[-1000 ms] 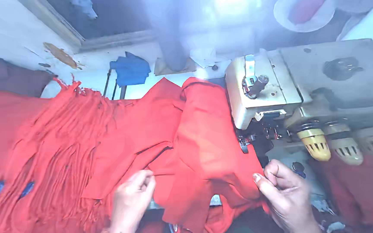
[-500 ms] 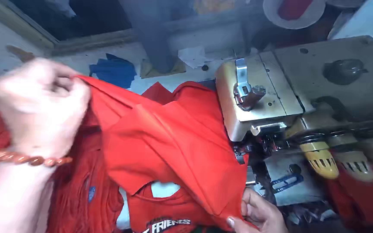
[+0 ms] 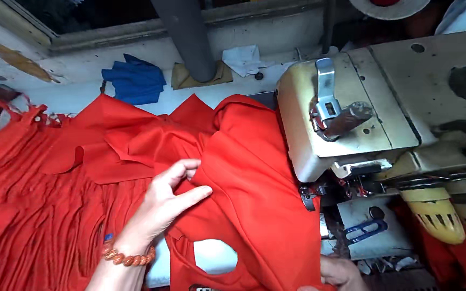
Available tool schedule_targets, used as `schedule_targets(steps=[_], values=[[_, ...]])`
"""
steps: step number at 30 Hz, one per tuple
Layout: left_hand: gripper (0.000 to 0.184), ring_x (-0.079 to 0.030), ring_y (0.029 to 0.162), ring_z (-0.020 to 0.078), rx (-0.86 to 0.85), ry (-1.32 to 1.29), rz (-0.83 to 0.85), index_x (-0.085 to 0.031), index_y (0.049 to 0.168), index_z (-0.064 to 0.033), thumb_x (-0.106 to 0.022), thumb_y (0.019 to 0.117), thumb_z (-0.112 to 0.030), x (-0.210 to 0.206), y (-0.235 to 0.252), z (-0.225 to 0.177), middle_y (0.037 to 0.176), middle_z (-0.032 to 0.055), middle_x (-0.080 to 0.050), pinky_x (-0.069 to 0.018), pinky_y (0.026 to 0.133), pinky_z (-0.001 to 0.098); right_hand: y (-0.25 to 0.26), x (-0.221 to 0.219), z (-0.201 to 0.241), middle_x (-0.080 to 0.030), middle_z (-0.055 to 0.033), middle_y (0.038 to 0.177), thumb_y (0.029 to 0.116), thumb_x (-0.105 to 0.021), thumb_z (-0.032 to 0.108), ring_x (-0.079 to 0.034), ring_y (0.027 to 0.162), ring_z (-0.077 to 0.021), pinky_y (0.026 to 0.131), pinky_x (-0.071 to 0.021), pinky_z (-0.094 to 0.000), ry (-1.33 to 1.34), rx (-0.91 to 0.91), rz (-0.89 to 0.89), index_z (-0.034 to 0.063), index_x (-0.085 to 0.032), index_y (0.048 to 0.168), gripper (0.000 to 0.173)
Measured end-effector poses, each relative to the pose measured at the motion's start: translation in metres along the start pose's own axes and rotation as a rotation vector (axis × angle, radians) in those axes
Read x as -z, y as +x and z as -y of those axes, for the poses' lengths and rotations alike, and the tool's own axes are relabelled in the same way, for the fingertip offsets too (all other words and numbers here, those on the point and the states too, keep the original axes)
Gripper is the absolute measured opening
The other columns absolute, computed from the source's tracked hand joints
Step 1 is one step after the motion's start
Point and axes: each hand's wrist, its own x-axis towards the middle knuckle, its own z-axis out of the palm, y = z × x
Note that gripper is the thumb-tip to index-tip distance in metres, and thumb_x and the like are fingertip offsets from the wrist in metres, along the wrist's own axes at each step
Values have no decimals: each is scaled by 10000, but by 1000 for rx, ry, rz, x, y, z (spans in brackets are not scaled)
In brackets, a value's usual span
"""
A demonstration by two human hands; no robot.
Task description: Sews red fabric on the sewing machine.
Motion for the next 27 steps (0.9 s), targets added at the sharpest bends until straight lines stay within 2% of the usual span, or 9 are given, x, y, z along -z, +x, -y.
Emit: schedule_targets(steps=[3,5,11,15,17,21,23,25,27], values=[[109,-611,728,-6,-23,43,7,-708,741,-162,-748,812,-89,-11,6,32,749,-97,-663,-508,680,163,-3,2,-3,-718,-52,781,871,-726,23,-658,774,33,731,-538,-166,-92,-47,23,-76,-677,822,121],[147,-592,783,-19,-86,122,6,-676,693,-173,-737,819,-131,-12,11,42,752,-114,-630,-480,738,172,-3,4,0,-704,28,812,885,-735,67,-636,779,57,722,-531,-155,-50,-54,9,-2,-655,883,105],[146,-638,1004,14,-198,307,-97,-735,880,-115,-662,871,-241,-2,-8,16,960,-67,-704,-509,914,235,-5,2,-10,-688,-16,724,928,-693,62,-629,715,47,671,-515,-157,-17,5,-19,-33,-645,768,193],[228,-692,978,-20,-52,-614,-43,-788,1109,-258,-655,928,-220,14,-69,-26,1038,-109,-762,-560,853,173,-9,-1,-14,-700,-31,744,931,-674,21,-633,742,56,700,-516,-142,14,14,-13,-66,-653,794,163],[260,-681,1037,-16,13,-746,-40,-779,1147,-256,-596,971,-200,19,-91,-26,1097,-106,-757,-538,905,180,-9,-3,-12,-745,8,841,914,-677,-3,-666,838,65,786,-550,-146,46,21,-12,-39,-694,881,53],[301,-700,887,-52,300,-374,-163,-699,1046,-222,-492,976,-15,18,-89,-30,945,-154,-760,-586,789,156,-10,-4,-16,-689,28,729,906,-690,49,-619,727,84,681,-507,-115,4,42,-43,-10,-648,771,154],[98,-664,797,-81,314,-35,-256,-683,966,-147,-651,894,-89,14,-85,-20,835,-166,-700,-558,717,129,-11,-6,-7,-653,52,668,902,-682,78,-582,668,102,631,-471,-96,-49,14,-74,2,-642,715,205],[99,-647,736,-87,155,235,-322,-676,981,-88,-664,900,-142,12,-87,-7,805,-125,-694,-544,663,114,-14,-8,-3,-644,50,660,922,-672,98,-578,660,99,623,-469,-97,-51,15,-80,5,-631,708,236],[252,-624,869,-18,-139,494,-385,-642,1057,77,-620,956,-153,7,-92,-8,955,64,-690,-516,797,159,-17,-7,-4,-645,36,658,929,-674,113,-584,659,85,622,-475,-109,-47,51,-65,5,-632,712,246]])
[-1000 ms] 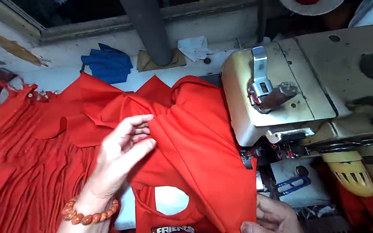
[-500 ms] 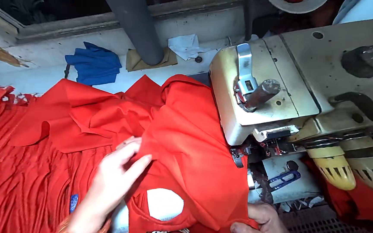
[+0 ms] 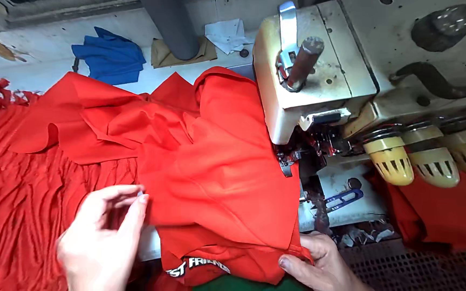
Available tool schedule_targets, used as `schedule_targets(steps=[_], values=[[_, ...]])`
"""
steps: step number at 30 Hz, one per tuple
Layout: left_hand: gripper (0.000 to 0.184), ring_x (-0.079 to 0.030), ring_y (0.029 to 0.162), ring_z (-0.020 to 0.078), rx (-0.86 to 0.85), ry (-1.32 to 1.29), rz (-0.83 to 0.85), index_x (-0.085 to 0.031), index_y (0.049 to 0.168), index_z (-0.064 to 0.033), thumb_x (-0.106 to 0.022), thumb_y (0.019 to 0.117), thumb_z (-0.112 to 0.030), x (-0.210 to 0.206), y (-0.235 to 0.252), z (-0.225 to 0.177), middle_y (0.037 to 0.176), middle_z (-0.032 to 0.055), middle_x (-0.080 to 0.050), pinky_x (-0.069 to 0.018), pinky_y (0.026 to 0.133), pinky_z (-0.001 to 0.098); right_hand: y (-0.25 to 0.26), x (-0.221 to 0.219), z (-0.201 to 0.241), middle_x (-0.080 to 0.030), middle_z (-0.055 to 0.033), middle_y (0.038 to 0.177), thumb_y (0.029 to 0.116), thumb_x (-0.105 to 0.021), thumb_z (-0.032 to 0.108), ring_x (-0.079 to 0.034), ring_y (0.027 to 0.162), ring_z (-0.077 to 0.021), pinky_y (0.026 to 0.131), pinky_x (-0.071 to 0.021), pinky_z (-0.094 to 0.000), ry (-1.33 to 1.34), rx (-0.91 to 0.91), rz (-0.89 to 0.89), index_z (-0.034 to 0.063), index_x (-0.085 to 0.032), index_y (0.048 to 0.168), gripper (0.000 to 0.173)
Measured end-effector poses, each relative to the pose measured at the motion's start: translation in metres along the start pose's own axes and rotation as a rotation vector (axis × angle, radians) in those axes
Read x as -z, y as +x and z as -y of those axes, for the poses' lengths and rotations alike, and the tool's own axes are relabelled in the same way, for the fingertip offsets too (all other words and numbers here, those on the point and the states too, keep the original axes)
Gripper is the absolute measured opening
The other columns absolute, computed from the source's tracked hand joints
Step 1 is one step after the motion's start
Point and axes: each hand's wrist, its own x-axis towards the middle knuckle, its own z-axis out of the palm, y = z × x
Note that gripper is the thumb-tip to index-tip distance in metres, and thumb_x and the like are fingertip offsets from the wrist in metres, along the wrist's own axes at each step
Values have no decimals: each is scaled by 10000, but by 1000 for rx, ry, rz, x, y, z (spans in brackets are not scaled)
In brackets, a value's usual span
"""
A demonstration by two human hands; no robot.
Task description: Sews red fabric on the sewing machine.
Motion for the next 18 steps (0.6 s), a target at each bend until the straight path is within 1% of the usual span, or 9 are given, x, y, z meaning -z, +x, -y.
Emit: schedule_targets(steps=[1,4,7,9,12,13,15,17,18], values=[[269,-629,952,55,-140,38,-25,-635,1057,100,-595,991,-158,2,-4,-8,1005,144,-687,-506,872,222,-1,1,-3,-645,15,658,941,-676,121,-592,660,73,622,-482,-113,11,47,24,-3,-628,725,254],[264,-579,1156,34,-278,30,37,-632,1101,-54,-539,1031,-290,-5,-15,-38,1149,62,-674,-434,1002,222,-1,4,-13,-595,-20,633,966,-662,127,-565,633,62,601,-453,-99,58,161,105,-9,-572,746,274],[584,-574,1289,222,-48,-37,119,-526,1360,136,-598,961,-285,-21,-5,-32,1370,262,-596,-447,1082,365,0,6,-12,-601,-25,634,961,-657,123,-562,630,54,606,-454,-104,41,144,126,-17,-594,744,266],[626,-631,1150,133,166,-120,210,-505,1389,97,-664,882,-233,-31,6,-28,1282,159,-655,-496,989,312,0,7,-13,-587,-21,625,962,-658,124,-548,618,55,593,-442,-102,37,139,133,-7,-577,731,278],[158,-637,708,-62,103,-210,317,-731,908,-139,-710,821,-270,-31,14,-18,765,-119,-678,-531,645,133,2,9,-14,-583,-36,616,953,-659,106,-549,608,46,578,-435,-110,52,144,147,-15,-564,710,288],[110,-641,726,-77,95,-350,371,-745,889,-208,-699,849,-299,-24,14,-19,777,-157,-684,-536,656,121,2,9,-14,-591,-37,621,950,-660,100,-554,615,49,584,-439,-109,53,135,147,-21,-570,713,281],[164,-696,874,-49,233,-881,467,-792,1043,-271,-713,899,-269,-4,9,-25,945,-136,-763,-574,772,146,2,9,-14,-608,-41,629,941,-663,81,-564,627,58,595,-442,-102,57,122,143,-38,-587,725,258],[206,-696,974,-16,341,-1241,411,-777,1117,-222,-638,966,-202,10,-9,-10,1048,-85,-764,-554,874,176,2,9,-15,-624,-37,643,944,-660,73,-578,642,62,607,-456,-101,72,115,145,-37,-594,743,238],[212,-690,963,-19,400,-1200,326,-754,1125,-186,-578,1010,-159,14,-21,3,1048,-76,-759,-543,880,167,2,8,-16,-627,-36,645,945,-660,73,-582,642,58,606,-461,-105,80,112,145,-36,-599,748,233]])
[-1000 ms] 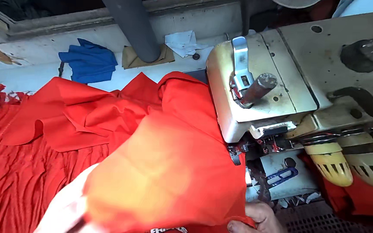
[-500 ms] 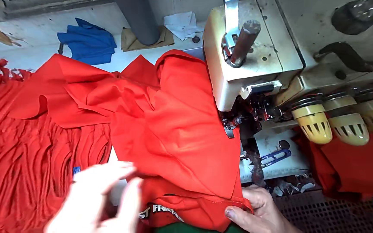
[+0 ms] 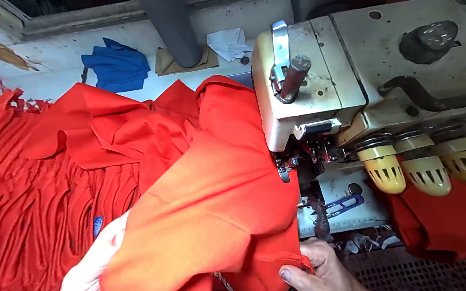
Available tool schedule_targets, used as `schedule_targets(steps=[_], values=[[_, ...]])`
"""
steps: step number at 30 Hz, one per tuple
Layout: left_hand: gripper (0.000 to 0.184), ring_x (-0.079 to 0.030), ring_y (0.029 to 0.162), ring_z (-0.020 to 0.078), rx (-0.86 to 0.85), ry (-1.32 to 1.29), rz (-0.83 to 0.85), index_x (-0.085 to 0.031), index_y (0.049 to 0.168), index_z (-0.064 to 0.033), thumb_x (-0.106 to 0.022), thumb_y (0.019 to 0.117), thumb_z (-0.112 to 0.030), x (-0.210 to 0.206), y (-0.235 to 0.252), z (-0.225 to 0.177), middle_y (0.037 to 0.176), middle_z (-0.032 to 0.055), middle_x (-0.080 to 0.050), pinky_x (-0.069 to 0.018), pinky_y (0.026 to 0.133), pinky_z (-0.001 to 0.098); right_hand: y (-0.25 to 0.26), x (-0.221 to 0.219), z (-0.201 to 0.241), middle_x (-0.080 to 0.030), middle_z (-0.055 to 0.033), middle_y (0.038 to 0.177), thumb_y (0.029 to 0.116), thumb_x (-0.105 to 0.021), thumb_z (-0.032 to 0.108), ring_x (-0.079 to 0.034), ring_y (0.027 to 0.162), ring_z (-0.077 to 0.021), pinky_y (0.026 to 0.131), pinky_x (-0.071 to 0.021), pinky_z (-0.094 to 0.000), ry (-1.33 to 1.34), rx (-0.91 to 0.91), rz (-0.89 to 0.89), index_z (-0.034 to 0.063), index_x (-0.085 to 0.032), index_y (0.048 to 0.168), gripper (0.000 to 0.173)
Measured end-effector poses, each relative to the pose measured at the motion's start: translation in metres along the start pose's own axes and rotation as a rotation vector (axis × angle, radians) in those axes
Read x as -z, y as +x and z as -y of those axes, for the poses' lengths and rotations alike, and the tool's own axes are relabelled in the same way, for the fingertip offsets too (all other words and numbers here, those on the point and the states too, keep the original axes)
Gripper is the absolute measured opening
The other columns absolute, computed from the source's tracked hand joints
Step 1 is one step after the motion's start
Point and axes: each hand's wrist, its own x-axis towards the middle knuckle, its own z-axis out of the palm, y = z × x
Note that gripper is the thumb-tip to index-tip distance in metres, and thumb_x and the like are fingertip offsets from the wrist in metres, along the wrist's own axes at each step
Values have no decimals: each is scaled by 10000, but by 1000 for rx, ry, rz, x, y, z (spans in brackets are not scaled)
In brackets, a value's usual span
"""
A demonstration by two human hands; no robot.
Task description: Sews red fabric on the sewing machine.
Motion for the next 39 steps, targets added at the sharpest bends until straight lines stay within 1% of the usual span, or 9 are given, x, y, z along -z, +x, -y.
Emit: schedule_targets(steps=[4,9,14,17,21,25,27,32,39], values=[[268,-699,833,-27,223,411,-314,-690,1064,-154,-442,1007,-67,-14,24,-9,905,-99,-743,-587,730,165,-1,0,-2,-601,-29,616,943,-660,87,-565,612,57,577,-444,-106,0,13,-10,-21,-577,718,263],[109,-641,640,-71,-75,765,-405,-667,961,-137,-596,941,-57,-13,39,9,714,-152,-677,-534,580,115,-3,-3,11,-610,10,629,923,-665,90,-561,629,72,595,-444,-110,-34,-83,-70,-4,-592,694,258],[255,-708,890,-4,67,145,-229,-787,990,-243,-541,1016,-180,-39,12,-11,940,-84,-766,-587,823,204,-1,-1,4,-605,-16,616,936,-660,76,-563,617,70,583,-444,-102,-9,-32,-19,-24,-582,717,253],[301,-682,995,-33,-67,99,-42,-743,1147,-263,-462,1069,-187,21,-18,11,1069,-112,-752,-555,879,176,-2,0,1,-591,-30,607,948,-653,82,-551,604,57,577,-433,-107,1,-14,-2,-33,-576,717,269],[412,-714,843,-26,209,232,-343,-676,1023,-207,-305,1047,-30,-20,6,-16,896,-126,-762,-602,778,186,-3,0,2,-549,-2,596,925,-650,83,-518,596,68,570,-409,-99,-2,-21,-17,1,-546,705,256],[105,-618,747,-105,-112,989,-353,-644,1021,-44,-560,966,-74,6,13,2,840,-118,-675,-521,679,101,-5,0,2,-563,-10,596,948,-652,100,-523,584,65,555,-412,-99,-16,-7,-22,-11,-571,720,266],[273,-630,917,31,-406,1241,-286,-636,1068,115,-574,982,-136,-7,8,4,989,142,-689,-514,826,188,-4,0,5,-593,-13,619,945,-648,80,-549,614,74,584,-436,-92,-5,-10,-17,-24,-596,754,224],[399,-670,1041,254,-548,1262,287,-720,1135,-71,-551,1039,-420,-91,-15,13,1070,158,-743,-492,914,374,-3,-1,13,-602,-66,638,951,-649,89,-573,636,36,611,-446,-101,-34,27,32,-57,-600,771,237],[211,-626,997,173,-567,1171,119,-730,1045,-77,-550,1045,-188,-113,-12,57,1036,90,-754,-389,945,314,-2,-2,18,-574,-117,620,939,-623,93,-566,629,-22,617,-430,-124,-120,63,65,-71,-579,751,253]])
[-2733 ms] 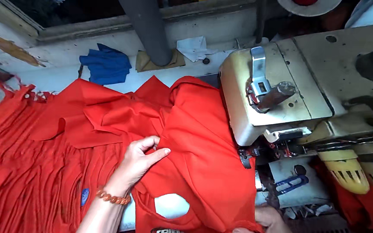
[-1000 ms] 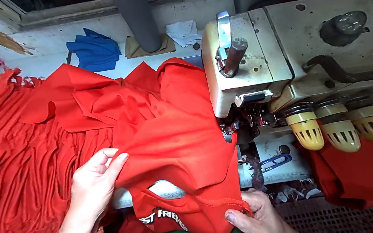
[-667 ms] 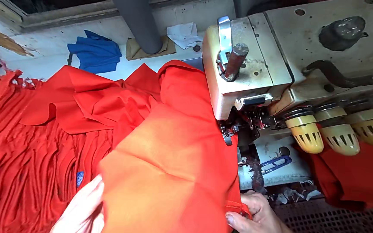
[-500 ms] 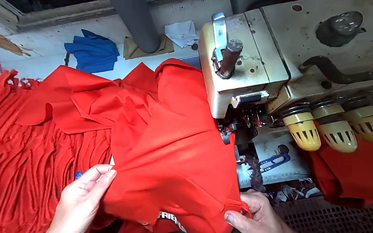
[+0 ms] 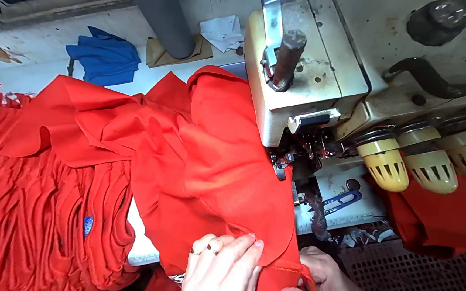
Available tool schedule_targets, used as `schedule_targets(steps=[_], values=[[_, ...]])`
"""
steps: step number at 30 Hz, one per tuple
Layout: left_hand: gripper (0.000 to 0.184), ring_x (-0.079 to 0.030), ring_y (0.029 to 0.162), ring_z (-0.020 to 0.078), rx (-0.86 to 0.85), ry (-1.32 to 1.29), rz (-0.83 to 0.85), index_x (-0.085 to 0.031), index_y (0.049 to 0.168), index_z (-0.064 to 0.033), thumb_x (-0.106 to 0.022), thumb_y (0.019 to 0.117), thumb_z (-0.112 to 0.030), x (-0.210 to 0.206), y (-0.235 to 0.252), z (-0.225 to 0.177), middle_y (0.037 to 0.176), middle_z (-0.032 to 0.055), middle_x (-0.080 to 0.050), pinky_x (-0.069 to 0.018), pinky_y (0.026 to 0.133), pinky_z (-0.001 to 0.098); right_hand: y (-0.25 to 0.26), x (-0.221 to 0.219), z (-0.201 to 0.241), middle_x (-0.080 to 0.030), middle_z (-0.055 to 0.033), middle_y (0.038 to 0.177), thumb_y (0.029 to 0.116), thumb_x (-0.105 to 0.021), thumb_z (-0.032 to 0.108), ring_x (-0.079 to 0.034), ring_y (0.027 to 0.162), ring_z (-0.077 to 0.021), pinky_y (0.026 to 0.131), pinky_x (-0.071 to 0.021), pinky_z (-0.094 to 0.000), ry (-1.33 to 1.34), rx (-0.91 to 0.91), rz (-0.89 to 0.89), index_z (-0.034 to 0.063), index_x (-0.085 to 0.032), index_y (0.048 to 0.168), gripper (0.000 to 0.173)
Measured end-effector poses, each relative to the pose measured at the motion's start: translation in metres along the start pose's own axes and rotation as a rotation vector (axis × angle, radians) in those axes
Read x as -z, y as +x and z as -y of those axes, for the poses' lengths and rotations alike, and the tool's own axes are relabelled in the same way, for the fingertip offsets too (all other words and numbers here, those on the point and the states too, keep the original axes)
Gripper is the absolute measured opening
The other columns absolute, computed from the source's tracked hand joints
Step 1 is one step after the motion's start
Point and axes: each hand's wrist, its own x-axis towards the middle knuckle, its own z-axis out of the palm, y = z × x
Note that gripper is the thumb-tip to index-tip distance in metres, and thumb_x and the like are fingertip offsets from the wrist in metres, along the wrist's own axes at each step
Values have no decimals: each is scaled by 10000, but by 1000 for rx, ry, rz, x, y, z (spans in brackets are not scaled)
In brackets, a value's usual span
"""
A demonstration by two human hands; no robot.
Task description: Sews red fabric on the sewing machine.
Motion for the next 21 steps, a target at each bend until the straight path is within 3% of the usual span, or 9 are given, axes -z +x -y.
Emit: schedule_targets(steps=[2,4,5,7,9,11,14,18,21], values=[[204,-637,970,-9,177,-178,-95,-679,924,-32,-534,1036,-121,4,13,-3,922,27,-726,-463,942,158,1,0,0,-562,-119,614,934,-615,88,-557,629,-26,624,-421,-129,1,-1,-1,-72,-563,728,266],[164,-602,896,-132,237,-261,-177,-651,894,-8,-580,998,-112,16,30,-2,862,-38,-693,-490,838,65,0,1,-2,-554,-117,608,938,-619,97,-550,619,-27,615,-414,-133,11,-7,2,-68,-558,720,280],[158,-603,911,-129,202,-276,-146,-654,923,-29,-614,1003,-160,24,34,-1,881,-43,-693,-489,841,66,0,2,-2,-557,-115,608,943,-620,107,-551,618,-25,612,-416,-134,10,-15,4,-69,-563,724,286],[168,-631,910,-7,100,-309,-14,-689,948,-14,-648,1000,-168,37,40,-4,879,51,-697,-489,832,122,-3,4,-2,-540,-109,593,941,-622,121,-534,602,-25,599,-402,-138,5,-31,-1,-67,-554,711,305],[181,-648,831,183,-7,-275,136,-733,949,27,-609,972,-102,39,42,-10,835,170,-701,-502,752,238,-5,6,-2,-539,-109,587,933,-628,125,-540,591,-28,587,-408,-138,-2,-38,-10,-64,-546,697,314],[190,-667,734,275,-64,-135,259,-749,982,23,-598,957,-90,33,40,-16,819,195,-706,-516,628,339,-6,7,-2,-553,-123,591,920,-642,137,-557,599,-35,597,-419,-144,-38,-46,-33,-71,-552,701,315],[134,-641,614,246,-102,48,229,-750,962,-20,-634,939,-84,14,42,-19,778,152,-691,-476,495,326,-4,10,-2,-562,-109,608,908,-648,120,-559,621,-7,611,-422,-127,-37,-58,-78,-73,-557,727,280],[143,-615,596,207,-104,229,123,-758,981,-52,-630,945,-103,5,64,-22,775,112,-685,-438,479,300,10,12,1,-569,-4,629,902,-670,65,-532,634,71,621,-426,-99,44,-105,-217,-30,-570,759,198],[152,-594,570,185,-103,353,48,-784,957,-76,-640,913,-94,2,84,-24,759,88,-680,-409,461,282,25,11,5,-668,49,706,900,-647,4,-598,651,78,609,-500,-117,158,-129,-265,10,-653,851,50]])
